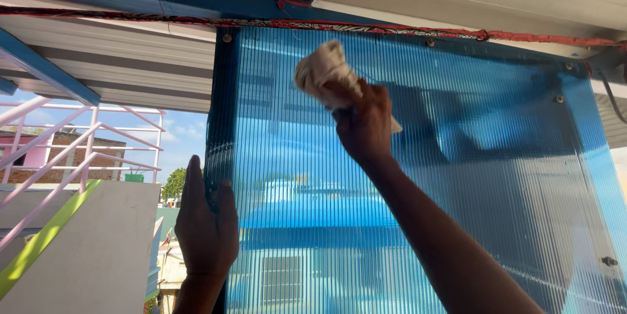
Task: The person wipes a large blue corrugated plastic window panel with a cloth, moving across the surface in broad strokes. The person uses both hands to hold and maneuver the cloth while cleaning different sections of the panel.
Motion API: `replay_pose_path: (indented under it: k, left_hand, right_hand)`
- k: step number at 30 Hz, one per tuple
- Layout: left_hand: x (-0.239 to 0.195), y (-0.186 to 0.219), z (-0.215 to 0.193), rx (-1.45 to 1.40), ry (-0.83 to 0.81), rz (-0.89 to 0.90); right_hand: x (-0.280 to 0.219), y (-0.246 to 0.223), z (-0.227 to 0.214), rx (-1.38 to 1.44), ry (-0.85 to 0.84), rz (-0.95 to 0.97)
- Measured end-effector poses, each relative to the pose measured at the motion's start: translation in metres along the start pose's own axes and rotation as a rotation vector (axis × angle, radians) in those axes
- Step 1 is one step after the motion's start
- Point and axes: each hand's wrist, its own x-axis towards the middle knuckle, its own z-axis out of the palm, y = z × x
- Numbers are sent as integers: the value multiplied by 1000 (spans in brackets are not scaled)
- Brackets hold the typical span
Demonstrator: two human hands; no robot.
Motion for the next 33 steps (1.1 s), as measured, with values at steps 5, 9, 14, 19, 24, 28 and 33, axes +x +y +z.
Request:
replay_pose_path:
  k: [5, 9, 14, 19, 24, 28, 33]
  left_hand:
    - [6, 3, -2, -97, -16, -126]
    - [5, -6, -5, -192, -6, -190]
    - [1, -1, 1, -136, 15, -77]
    - [-4, 7, 1, 0, 73, 118]
    - [3, 2, 1, -137, 94, -108]
    - [2, -6, 4, -267, 117, -103]
    - [4, -11, -9, -532, 26, -152]
  right_hand:
    - [1, -21, 8, 220, 64, 30]
    - [-189, -143, -64, 364, -417, -131]
    - [-206, -111, -102, 338, -444, -331]
    - [-14, 50, -37, -79, 14, 21]
    - [-4, 13, -12, 71, 73, 56]
    - [-165, -146, -60, 327, -476, -125]
    - [-157, -137, -79, 390, -508, -471]
